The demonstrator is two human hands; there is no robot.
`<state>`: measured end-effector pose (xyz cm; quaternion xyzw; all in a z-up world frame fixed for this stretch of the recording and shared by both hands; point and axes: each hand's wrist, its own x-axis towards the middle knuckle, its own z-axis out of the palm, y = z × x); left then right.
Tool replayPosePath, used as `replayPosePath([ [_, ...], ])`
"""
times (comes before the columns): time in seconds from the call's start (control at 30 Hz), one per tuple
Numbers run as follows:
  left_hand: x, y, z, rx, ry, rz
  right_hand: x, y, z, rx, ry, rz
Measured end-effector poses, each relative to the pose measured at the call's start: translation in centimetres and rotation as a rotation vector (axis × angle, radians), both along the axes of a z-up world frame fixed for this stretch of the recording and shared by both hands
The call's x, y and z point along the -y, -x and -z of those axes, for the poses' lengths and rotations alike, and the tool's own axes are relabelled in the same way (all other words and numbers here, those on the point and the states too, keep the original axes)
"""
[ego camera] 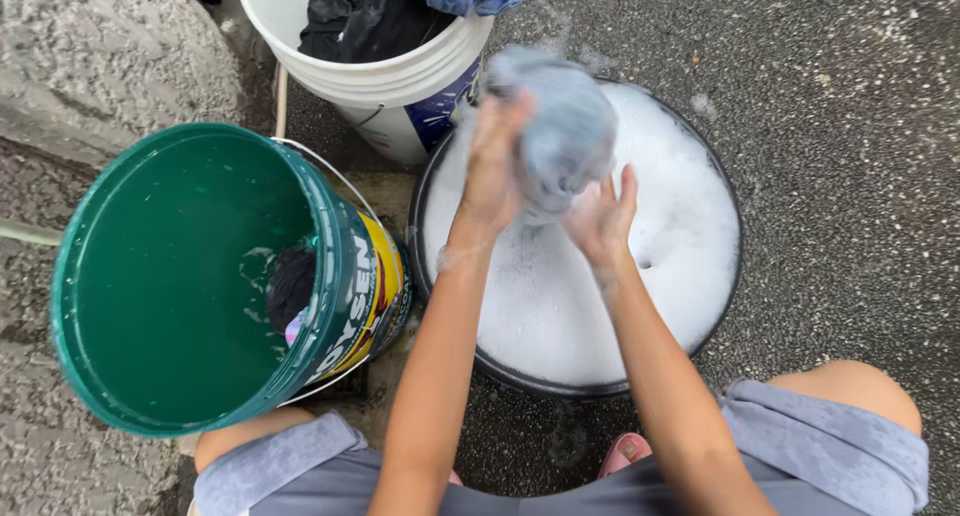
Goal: The person washes clothes by hand in a soapy bucket, scrubs them, wrings them out, and transfers them to another bucket.
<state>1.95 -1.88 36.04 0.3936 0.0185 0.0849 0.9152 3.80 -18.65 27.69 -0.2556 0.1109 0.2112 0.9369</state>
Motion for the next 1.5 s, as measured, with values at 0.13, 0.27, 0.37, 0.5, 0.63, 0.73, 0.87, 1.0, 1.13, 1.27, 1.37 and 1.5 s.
replayPosePath([
  [0.13, -0.1, -0.4, 6.6, -0.351, -0.064, -0.220, -4.8, 0.6, -4.0, 0.372, 0.303, 0.044],
  [0.27, 2.4, 0.6, 15.7, -0.251, -0.110, -0.183, -8.5, 3.3, -2.4, 1.033, 1.116, 0.319],
  [0.37, 2.5, 1.2, 15.8, -0.347, -0.168, -0.082, -7.7, 1.3, -1.0, 0.805, 1.381, 0.188],
  [0.5, -0.2, 2.5, 10.7, -0.387, -0.021, 0.210, -3.7, -3.8, -1.3, 0.724, 1.423, 0.127],
  [0.63, -5.0, 4.8, 9.5, 0.095, 0.607, 0.147, 0.5, -5.1, -4.4, 0.579, 1.190, -0.240],
  [0.73, -1.5, 7.5, 11.4, -0.377, 0.366, 0.120, 2.2, -5.6, -4.1, 0.603, 1.349, -0.354],
  [0.87, 0.0, 7.1, 8.9, -0.327, 0.316, 0.474, 5.4, -4.7, 3.7, 0.758, 1.661, -0.739],
  [1.0, -1.4, 3.8, -0.6, -0.047, 0.335, 0.436, 5.1, -0.9, 11.8, 0.593, 1.141, -0.417],
  [1.13, -3.7, 3.2, -6.7, 0.368, 0.605, 0.507, 0.4, 1.9, 11.4, 0.091, 0.286, -0.079],
  [1.27, -4.1, 1.0, -2.6, 0.053, 0.526, 0.163, -2.5, 1.3, 5.9, 0.001, 0.065, 0.050],
  [1.37, -1.0, 2.9, 5.5, -0.333, 0.206, -0.082, -4.4, 1.0, 4.7, 0.206, 0.591, 0.077],
  [1.5, 0.7, 3.7, 13.8, -0.467, 0.037, -0.146, -6.9, 4.2, 5.0, 0.788, 1.219, 0.222],
])
